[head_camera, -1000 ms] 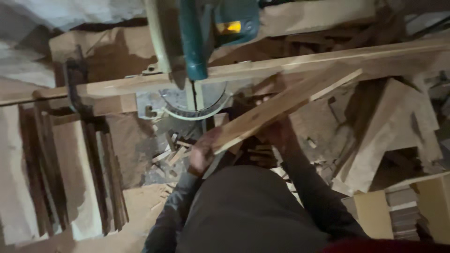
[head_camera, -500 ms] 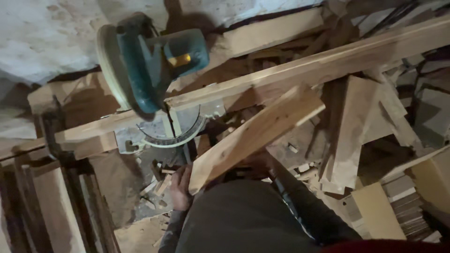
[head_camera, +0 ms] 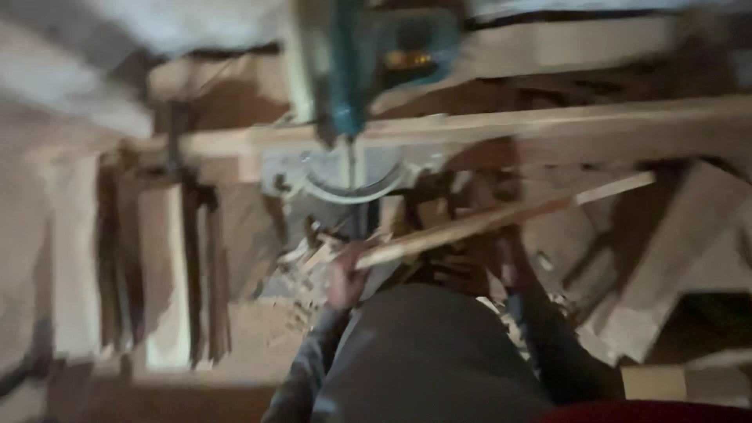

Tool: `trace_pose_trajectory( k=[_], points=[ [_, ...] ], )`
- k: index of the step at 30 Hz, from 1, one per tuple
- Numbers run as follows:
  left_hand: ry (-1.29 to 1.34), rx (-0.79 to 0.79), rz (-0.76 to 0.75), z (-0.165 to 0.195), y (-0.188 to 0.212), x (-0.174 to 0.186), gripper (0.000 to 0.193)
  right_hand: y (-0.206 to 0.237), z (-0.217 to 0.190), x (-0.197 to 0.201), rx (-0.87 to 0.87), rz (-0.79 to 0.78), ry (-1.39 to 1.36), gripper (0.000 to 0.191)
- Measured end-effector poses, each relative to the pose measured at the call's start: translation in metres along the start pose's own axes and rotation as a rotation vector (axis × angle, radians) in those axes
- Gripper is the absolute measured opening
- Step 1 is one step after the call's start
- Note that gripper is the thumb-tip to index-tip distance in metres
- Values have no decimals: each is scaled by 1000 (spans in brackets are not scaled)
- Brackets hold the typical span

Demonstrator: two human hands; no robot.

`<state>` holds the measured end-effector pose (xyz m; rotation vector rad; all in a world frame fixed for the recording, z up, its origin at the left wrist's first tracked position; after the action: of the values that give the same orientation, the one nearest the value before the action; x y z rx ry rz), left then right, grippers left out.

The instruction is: The person picks up wooden planks from a pile and places them on a chop saw workbench. They measure a plank with a tape measure, position it against the saw fence, and cut pieces of wood with the miter saw, moving cut pieces aside and repeating the process with additional boards.

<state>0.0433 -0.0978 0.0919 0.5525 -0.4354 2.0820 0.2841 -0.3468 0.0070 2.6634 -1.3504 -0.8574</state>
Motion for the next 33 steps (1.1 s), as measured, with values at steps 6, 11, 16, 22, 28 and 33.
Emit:
trace_pose_trajectory(
  k=[6,11,16,22,28,33],
  points=[
    [563,417,28,-46,-26,-10,36,-11,16,-32,35,-38,244,32],
    [681,478,145,-93,-46,-15,32,-14,-3,-77,492,-119,1300,37],
    [847,450,102,-130,-37,-32,33,-26,1,-73,534,-68,1420,28],
    [557,329,-147,-104,-32,-41,42,-13,-45,27,440,402,934,27],
    [860,252,-492,-13,-42,-51,62,52,-207,109,723,519,1444,24],
    [1572,431,-551,31,-52,-63,63,20,-154,38,960,-67,2088,23]
  ],
)
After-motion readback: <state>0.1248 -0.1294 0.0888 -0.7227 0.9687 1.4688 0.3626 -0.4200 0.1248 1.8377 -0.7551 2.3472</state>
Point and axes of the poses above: each hand's wrist, its own y-axis away from the middle knuckle, its own x-axis out of the back of the hand, z = x × y, the point moved 7 cm from there along -y, towards the middle knuckle
